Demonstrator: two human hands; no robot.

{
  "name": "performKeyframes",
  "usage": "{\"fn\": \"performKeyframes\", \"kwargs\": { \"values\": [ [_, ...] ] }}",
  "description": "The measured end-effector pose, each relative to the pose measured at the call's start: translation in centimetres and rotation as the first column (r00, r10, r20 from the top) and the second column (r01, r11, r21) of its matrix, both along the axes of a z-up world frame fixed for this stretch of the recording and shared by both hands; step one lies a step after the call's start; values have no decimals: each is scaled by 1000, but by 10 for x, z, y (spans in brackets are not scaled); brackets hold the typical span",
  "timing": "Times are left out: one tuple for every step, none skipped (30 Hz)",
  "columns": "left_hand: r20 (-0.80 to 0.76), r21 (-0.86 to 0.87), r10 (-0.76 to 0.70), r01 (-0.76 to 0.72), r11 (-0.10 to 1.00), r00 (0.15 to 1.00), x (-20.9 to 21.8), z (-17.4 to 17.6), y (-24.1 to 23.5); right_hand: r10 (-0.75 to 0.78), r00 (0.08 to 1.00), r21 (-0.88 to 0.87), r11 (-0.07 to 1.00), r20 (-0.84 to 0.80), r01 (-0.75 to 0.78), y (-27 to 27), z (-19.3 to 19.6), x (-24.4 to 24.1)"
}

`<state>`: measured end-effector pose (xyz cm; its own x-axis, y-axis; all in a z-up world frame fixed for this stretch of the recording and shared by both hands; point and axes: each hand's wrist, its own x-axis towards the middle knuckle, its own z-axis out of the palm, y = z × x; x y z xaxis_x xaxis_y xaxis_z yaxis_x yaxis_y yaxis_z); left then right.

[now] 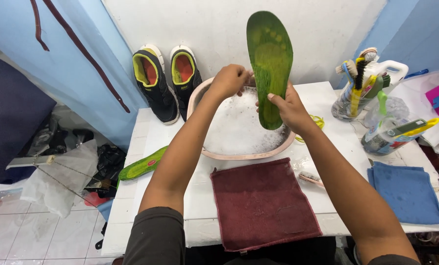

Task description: The person cleans a pair of green shoe insoles by scrubbing them with a toothbrush and soapy water. They rinse the insoles in a basin of water and place them on a towel to dry.

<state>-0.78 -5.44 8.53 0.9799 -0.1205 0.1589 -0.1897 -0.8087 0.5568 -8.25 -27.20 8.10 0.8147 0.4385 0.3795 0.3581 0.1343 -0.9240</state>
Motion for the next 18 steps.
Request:
{"fn": "performKeyframes", "kwargs": {
  "values": [
    [12, -287, -8, 11, 958, 1000, -2, 0, 2, 11, 998, 31, 999, -68, -9, -1, -3, -1],
    [20, -550, -16, 24, 835, 1000, -4, -2, 4, 22, 990, 62, 998, -141, -13, -2, -8, -3],
    [20, -545, -23, 30, 838, 1000, -16, -5, 4, 16, 990, 68, 998, -141, -6, -2, -9, -8],
    [17, -639, -60, 57, 767, 998, -29, -7, 4, 24, 988, 99, 995, -155, -9, -1, -11, -14],
    [18, -724, -97, 80, 686, 995, -41, -9, 5, 34, 985, 129, 992, -170, -11, 0, -13, -19],
    [17, -721, -95, 78, 689, 995, -52, -14, 2, 36, 985, 133, 991, -171, -13, 0, -20, -20],
    [45, -727, -94, 97, 680, 995, -62, -19, 0, 57, 975, 134, 991, -213, -29, 0, -27, -21],
    [76, -733, -87, 115, 671, 993, -73, -24, -1, 84, 964, 136, 989, -254, -50, 3, -34, -21],
    [76, -730, -80, 110, 675, 994, -75, -34, -1, 92, 963, 140, 989, -253, -57, 6, -37, -25],
    [102, -720, -55, 111, 685, 993, -78, -46, -4, 99, 954, 120, 990, -282, -67, 7, -42, -31],
    [128, -710, -30, 113, 695, 991, -81, -59, -5, 106, 945, 101, 992, -310, -78, 9, -47, -36],
    [115, -712, -31, 104, 694, 993, -98, -44, -10, 104, 941, 101, 992, -323, -75, 11, -44, -41],
    [131, -701, 32, 69, 710, 991, -114, -30, -14, 134, 950, 24, 991, -281, -132, 12, -42, -46],
    [142, -691, 92, 32, 722, 985, -131, -19, -21, 164, 955, -55, 982, -246, -183, 11, -43, -52],
    [124, -694, 88, 23, 720, 988, -130, -28, -11, 159, 951, -55, 982, -265, -179, -2, -35, -59],
    [123, -624, 107, -7, 781, 987, -130, -39, -1, 116, 980, -243, 958, -159, -153, -15, -28, -66],
    [126, -548, 125, -36, 835, 984, -129, -50, 9, 96, 994, -420, 901, -48, -107, -28, -20, -73],
    [101, -553, 120, -45, 832, 988, -149, -42, 8, 90, 993, -423, 899, -73, -113, -49, -34, -74]
  ]
}}
